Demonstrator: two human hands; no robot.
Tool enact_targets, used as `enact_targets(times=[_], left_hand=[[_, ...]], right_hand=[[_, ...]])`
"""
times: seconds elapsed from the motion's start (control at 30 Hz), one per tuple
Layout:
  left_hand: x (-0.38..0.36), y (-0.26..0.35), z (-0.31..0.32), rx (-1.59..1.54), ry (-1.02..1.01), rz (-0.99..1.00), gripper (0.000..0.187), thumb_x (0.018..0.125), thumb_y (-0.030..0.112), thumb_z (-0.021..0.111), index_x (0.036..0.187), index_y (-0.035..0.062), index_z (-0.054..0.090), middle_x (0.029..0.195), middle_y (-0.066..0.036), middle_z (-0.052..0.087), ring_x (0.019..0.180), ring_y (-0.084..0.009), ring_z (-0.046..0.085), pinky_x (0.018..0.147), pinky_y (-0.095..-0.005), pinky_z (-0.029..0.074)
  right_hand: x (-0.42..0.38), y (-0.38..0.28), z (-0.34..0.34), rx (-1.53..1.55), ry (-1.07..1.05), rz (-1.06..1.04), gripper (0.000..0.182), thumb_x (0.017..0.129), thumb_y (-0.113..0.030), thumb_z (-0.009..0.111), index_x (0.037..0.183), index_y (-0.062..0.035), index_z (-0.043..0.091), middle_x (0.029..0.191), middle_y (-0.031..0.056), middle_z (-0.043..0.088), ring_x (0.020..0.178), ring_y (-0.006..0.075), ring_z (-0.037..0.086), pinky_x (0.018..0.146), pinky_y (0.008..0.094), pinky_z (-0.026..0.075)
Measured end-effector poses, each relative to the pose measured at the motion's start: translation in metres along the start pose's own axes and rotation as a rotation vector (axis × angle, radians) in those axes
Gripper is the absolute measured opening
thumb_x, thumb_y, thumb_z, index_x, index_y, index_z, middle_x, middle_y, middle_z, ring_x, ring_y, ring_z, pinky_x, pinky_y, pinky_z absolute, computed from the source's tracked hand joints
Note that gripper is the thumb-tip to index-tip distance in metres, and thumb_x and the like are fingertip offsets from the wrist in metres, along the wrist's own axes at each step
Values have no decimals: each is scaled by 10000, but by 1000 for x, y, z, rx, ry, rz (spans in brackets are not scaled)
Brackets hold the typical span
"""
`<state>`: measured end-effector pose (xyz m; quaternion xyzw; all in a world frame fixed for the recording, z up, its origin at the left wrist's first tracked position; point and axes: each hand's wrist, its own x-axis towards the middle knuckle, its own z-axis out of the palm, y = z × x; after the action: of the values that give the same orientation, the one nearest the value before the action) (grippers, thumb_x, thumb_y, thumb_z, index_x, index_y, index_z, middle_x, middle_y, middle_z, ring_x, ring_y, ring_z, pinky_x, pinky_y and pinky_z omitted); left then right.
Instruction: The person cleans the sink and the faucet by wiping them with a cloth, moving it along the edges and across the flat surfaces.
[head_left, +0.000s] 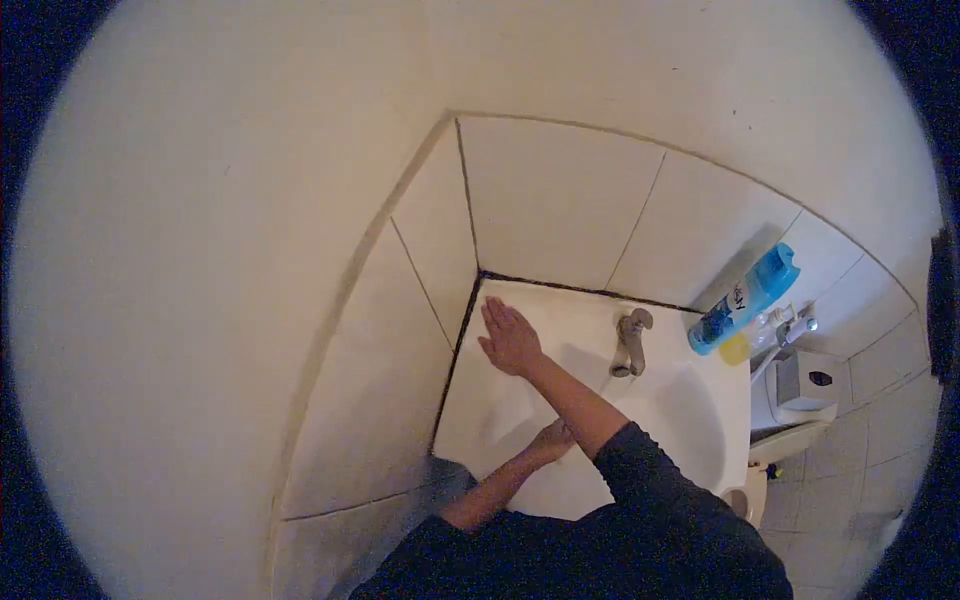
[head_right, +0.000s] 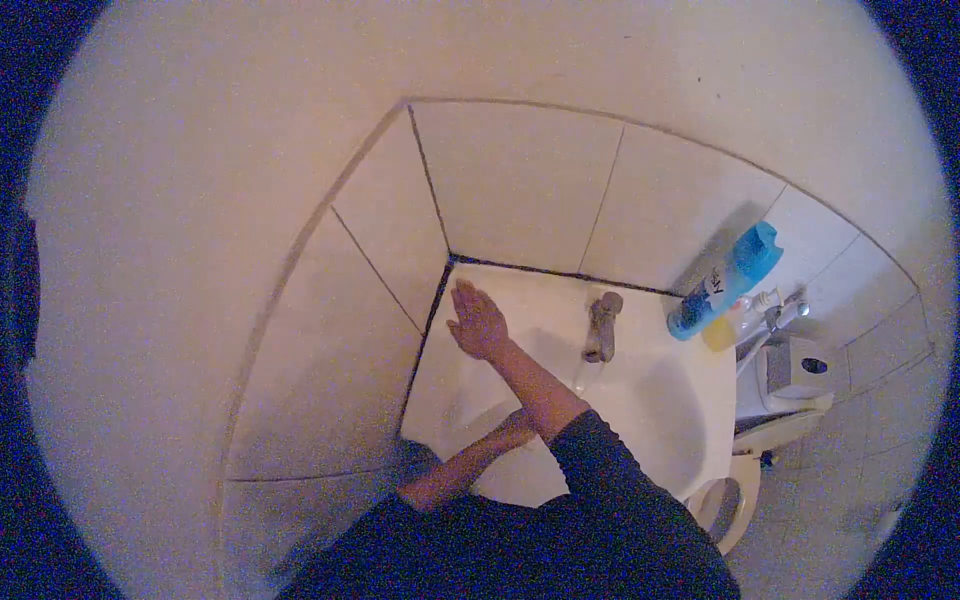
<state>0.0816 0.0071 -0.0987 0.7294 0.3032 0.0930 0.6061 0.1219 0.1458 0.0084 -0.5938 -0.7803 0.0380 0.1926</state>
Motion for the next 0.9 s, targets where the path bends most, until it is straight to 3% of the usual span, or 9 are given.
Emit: enact_targets(times=[0.13,0.3,0.53,0.6,0.63,0.7,0.73,0.8,0.9], left_hand=[[-25,53,-27,53,-43,-397,791,739,514,507,1191,-105,311,1193,-243,412,1122,-325,397,936,-363,312],[-29,38,-30,133,-28,-351,724,768,486,479,1205,-69,321,1186,-233,423,1093,-330,422,910,-373,335],[-24,17,-19,-68,167,-388,469,839,330,413,1183,12,400,1131,-176,483,1016,-295,481,854,-367,376],[-12,20,-22,-23,59,-322,439,840,321,408,1157,18,422,1101,-151,503,987,-282,498,840,-362,386],[-4,13,-19,22,-44,-263,412,842,313,404,1132,23,443,1071,-126,522,958,-269,515,826,-358,395],[34,-29,12,-343,-52,-299,422,841,324,412,1120,9,446,1048,-121,530,920,-257,528,814,-369,407],[47,-45,24,-705,-48,-336,433,839,335,420,1107,-5,448,1025,-116,538,881,-244,542,802,-380,418],[29,16,14,-872,-45,-318,364,835,302,435,1084,38,470,1010,-87,543,890,-215,539,796,-347,422],[35,52,8,-1092,5,-336,291,825,258,468,1057,83,493,990,-50,548,898,-181,537,779,-316,435]], right_hand=[[-3,26,-5,-77,66,130,596,812,-322,422,1256,42,261,1346,191,201,1248,298,203,1024,384,157],[-51,38,-29,-160,137,433,615,812,-330,429,1272,34,243,1355,193,175,1269,287,142,1028,388,130],[-171,32,-75,-185,190,429,503,838,-271,396,1216,53,323,1323,213,233,1235,306,233,999,404,208],[-196,30,-85,-10,251,460,386,838,-229,410,1119,35,435,1159,192,449,1041,292,465,872,391,376],[-199,36,-87,-18,252,466,386,838,-229,410,1119,35,435,1159,192,449,1041,292,465,872,391,376],[-203,54,-80,1127,294,1045,259,836,-182,418,979,10,516,911,118,558,732,202,552,674,319,461],[-206,72,-69,1123,302,1050,259,836,-182,418,979,10,516,911,118,558,732,202,552,674,319,461],[-211,109,-44,2158,496,948,194,840,-153,420,892,-2,530,804,61,546,577,117,499,540,250,445],[-196,110,-51,2136,243,870,218,852,-157,403,933,4,527,860,97,558,659,151,536,608,247,460]])
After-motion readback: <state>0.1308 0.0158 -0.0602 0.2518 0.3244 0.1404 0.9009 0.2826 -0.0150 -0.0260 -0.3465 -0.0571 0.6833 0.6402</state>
